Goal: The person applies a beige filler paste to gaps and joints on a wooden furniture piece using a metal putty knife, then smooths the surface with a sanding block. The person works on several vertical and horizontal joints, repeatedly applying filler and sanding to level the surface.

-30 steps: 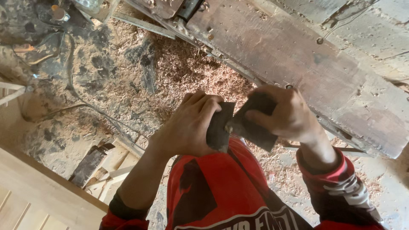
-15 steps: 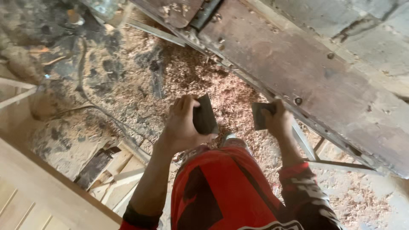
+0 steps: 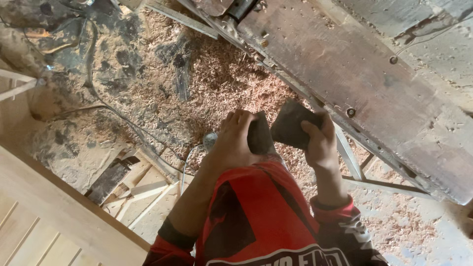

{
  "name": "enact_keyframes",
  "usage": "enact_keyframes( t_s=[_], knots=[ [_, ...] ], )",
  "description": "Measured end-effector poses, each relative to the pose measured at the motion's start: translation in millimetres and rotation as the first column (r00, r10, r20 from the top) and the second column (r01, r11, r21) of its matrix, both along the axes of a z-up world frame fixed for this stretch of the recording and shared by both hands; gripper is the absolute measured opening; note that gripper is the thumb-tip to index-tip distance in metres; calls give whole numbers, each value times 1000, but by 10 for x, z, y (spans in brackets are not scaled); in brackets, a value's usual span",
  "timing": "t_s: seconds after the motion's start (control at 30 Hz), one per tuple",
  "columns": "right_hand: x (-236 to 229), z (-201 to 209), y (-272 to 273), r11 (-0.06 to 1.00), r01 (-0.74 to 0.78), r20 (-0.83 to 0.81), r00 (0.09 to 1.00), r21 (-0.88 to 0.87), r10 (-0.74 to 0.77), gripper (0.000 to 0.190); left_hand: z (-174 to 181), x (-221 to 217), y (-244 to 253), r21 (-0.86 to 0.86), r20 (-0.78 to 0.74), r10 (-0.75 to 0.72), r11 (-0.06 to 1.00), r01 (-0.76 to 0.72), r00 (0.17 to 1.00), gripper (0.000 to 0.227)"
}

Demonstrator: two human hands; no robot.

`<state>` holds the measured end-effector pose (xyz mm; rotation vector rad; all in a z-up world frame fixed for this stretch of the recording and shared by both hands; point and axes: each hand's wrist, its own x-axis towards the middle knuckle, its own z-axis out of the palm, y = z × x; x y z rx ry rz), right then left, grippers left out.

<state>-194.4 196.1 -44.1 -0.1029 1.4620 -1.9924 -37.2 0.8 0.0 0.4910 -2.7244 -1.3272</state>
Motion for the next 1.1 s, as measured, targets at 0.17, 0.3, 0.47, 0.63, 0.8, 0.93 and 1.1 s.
enact_keyframes(
  t_s=[0.17,0.3,0.47,0.63,0.8,0.93,1.1],
  knots=[
    [199,106,-99,972,-55,-216,971,228,105,23,-14,-24,-80,-167,71,34,986,-22,997,95],
    [343,215,-62,893,-266,-263,890,364,373,23,-20,-15,-204,-274,103,92,960,-60,990,85],
    [399,438,-42,847,-432,-347,777,311,524,21,37,-42,-388,-239,61,157,961,-138,986,91],
    [53,678,-111,768,-425,-390,681,479,620,16,140,-8,-524,-242,-219,126,954,-179,968,80],
    [-265,961,-337,844,-351,-637,554,405,536,15,375,116,-588,-294,-318,-122,956,25,940,73],
    [-296,1255,-557,795,-268,-679,416,544,605,28,615,145,-620,-243,-292,-171,965,100,941,69],
    [-261,1245,-605,661,-434,-598,293,612,746,24,660,154,-684,-303,-280,-164,950,75,946,68]
  ],
)
